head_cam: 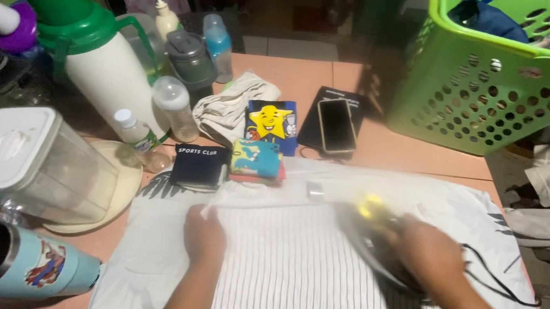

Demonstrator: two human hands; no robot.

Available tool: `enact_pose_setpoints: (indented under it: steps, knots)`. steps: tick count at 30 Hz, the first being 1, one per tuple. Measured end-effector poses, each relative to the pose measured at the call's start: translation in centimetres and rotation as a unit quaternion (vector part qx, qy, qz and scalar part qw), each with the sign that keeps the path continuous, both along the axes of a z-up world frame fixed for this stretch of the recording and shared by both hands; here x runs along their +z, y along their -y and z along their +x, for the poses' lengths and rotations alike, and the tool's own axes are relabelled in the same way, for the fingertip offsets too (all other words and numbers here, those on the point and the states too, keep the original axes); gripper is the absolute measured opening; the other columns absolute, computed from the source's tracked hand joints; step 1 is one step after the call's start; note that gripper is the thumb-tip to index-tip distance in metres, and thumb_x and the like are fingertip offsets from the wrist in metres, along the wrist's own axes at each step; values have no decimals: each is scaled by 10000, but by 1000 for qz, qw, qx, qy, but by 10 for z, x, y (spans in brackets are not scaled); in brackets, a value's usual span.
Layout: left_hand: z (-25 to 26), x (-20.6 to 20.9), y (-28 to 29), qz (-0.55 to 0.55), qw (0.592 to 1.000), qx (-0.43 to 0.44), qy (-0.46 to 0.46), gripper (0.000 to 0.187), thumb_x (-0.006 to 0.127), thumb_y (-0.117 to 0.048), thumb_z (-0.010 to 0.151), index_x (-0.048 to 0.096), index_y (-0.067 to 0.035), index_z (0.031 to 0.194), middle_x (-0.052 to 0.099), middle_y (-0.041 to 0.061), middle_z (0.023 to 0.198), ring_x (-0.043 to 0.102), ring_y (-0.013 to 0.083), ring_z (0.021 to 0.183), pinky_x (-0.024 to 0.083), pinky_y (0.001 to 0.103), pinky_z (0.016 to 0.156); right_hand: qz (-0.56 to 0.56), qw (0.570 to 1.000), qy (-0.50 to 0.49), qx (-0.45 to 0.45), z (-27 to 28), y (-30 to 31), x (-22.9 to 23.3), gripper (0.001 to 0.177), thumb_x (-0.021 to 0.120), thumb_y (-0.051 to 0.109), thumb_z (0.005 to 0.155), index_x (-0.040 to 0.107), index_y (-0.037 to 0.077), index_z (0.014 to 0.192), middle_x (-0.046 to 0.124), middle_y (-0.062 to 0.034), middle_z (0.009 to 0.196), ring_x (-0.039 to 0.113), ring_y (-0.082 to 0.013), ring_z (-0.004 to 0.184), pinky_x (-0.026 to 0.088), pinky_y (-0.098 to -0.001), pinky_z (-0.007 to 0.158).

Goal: Iron and fold a yellow shirt and a striped shirt, then store them in a drawer.

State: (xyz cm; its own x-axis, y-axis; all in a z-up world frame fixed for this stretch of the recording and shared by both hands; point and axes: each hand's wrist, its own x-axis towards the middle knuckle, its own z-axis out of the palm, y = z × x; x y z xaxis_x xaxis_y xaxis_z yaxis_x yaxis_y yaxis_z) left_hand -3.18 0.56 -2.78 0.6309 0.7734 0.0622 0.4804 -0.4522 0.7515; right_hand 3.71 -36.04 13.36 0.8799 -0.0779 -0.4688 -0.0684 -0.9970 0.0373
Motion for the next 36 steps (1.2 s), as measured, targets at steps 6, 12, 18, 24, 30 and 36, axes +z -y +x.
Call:
enact_pose_setpoints:
  steps: [6,12,18,24,30,36]
  knots:
    - [2,4,5,40,999,19,6,362,608,-287,980,625,2,1196,673,241,1146,616,438,1091,475,494,916,-53,996,60,-48,20,74,3,615,500,690,946,715,163,1178,825,-94,949,765,-240,906,628,-415,813]
    - [2,22,6,-5,1000,6,-29,399,629,-321,966,626,-28,1237,677,199,1202,620,398,1151,478,464,961,-23,997,60,-41,47,109,-13,659,592,720,864,731,180,1214,828,-123,938,793,-254,900,587,-417,867]
    - [12,80,7,-85,983,-11,-163,648,657,-573,871,615,-139,1351,631,156,1320,582,353,1248,447,500,1024,20,997,33,62,44,63,-7,587,672,682,776,744,267,1186,814,-68,903,781,-243,874,589,-387,825]
    - [19,37,-17,-122,956,-62,-258,637,573,-553,918,555,-216,1458,676,124,1364,602,328,1298,435,474,1096,5,987,11,160,32,-24,-9,543,650,695,829,733,287,1177,800,-21,966,778,-199,879,603,-381,795]
    - [11,46,-22,-254,960,-107,50,532,548,-348,953,550,-110,1429,607,145,1408,553,298,1296,406,390,1063,117,962,71,237,3,-130,6,577,691,608,803,666,374,1330,740,-75,1053,719,-286,953,550,-467,806]
    - [4,64,-11,-240,967,-63,-48,414,548,-344,988,641,-71,1286,717,190,1193,666,327,1099,482,412,969,142,972,49,178,-14,-176,27,473,656,586,871,683,328,1266,754,-77,1033,729,-300,943,559,-476,821]
